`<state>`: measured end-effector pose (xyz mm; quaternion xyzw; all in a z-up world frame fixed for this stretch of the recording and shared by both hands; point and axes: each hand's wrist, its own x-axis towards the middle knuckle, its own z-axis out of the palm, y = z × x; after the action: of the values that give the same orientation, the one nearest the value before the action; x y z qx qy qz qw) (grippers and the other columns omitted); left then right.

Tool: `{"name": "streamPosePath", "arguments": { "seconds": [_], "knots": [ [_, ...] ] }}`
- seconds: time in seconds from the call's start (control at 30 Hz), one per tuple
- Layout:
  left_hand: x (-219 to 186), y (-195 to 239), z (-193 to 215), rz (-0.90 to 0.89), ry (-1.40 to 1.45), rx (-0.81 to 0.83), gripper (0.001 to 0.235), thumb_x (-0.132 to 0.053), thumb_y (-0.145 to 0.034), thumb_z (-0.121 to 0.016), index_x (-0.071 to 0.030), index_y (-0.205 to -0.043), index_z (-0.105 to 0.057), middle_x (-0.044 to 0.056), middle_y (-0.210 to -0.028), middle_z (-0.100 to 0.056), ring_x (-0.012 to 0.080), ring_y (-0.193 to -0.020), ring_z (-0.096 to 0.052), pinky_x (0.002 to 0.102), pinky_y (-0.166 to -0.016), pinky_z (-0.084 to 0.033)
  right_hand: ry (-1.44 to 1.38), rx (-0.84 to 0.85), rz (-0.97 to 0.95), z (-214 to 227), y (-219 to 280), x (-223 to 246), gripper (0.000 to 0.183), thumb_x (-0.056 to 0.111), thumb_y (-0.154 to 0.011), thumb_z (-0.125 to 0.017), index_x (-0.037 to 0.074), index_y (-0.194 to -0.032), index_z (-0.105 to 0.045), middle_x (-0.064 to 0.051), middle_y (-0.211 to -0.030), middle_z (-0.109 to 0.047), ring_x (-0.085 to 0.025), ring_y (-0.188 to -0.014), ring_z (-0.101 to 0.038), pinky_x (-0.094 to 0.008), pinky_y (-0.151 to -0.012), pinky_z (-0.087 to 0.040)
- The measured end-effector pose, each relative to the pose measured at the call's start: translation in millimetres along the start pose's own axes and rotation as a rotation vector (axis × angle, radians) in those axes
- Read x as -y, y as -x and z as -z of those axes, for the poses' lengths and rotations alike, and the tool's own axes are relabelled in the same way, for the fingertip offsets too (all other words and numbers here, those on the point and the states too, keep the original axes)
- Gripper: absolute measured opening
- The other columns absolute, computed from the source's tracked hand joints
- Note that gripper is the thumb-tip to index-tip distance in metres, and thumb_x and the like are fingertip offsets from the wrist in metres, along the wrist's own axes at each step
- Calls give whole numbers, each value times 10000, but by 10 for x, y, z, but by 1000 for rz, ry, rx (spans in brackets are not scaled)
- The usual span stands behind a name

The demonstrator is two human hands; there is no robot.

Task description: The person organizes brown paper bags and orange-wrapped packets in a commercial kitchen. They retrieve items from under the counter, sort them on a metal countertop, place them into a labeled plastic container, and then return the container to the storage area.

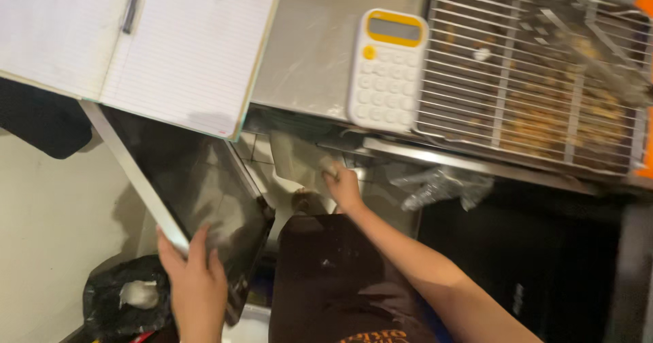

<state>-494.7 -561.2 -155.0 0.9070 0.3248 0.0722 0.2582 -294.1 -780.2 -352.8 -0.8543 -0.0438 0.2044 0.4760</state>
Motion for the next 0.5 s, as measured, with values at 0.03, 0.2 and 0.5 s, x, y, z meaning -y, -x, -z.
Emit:
{"name": "streamPosePath", "arguments": {
  "seconds": [0.03, 0.2, 0.5],
  "knots": [
    [64, 6, 80, -29, -155, -9, 488, -128, -832, -693, -149, -1319, -669, 396, -1609, -307, 533, -1387, -408, 627, -982, -455, -106, -46, 31, -164, -253, -146, 292, 177, -945, -689, 90, -1222, -714, -183, -903, -774, -246, -695, -700, -349, -667, -558],
    [29, -66, -87, -120, -217, -379, 350, -120, -791, -720, -42, -1132, -712, 299, -1396, -578, 450, -1248, -594, 657, -1193, -355, -47, -114, 92, -666, -1531, -849, 281, 219, -965, -733, -11, -1124, -709, -176, -896, -738, -215, -780, -644, -359, -708, -525],
    [357, -707, -2334, -208, 629, -181, 148, -105, -965, -644, -53, -1073, -731, 105, -1104, -746, 271, -1021, -743, 341, -868, -572, -55, -291, 564, -598, -3349, -1410, 255, 163, -1010, -700, -46, -917, -586, -172, -831, -593, -220, -805, -574, -381, -733, -495]
  ]
}}
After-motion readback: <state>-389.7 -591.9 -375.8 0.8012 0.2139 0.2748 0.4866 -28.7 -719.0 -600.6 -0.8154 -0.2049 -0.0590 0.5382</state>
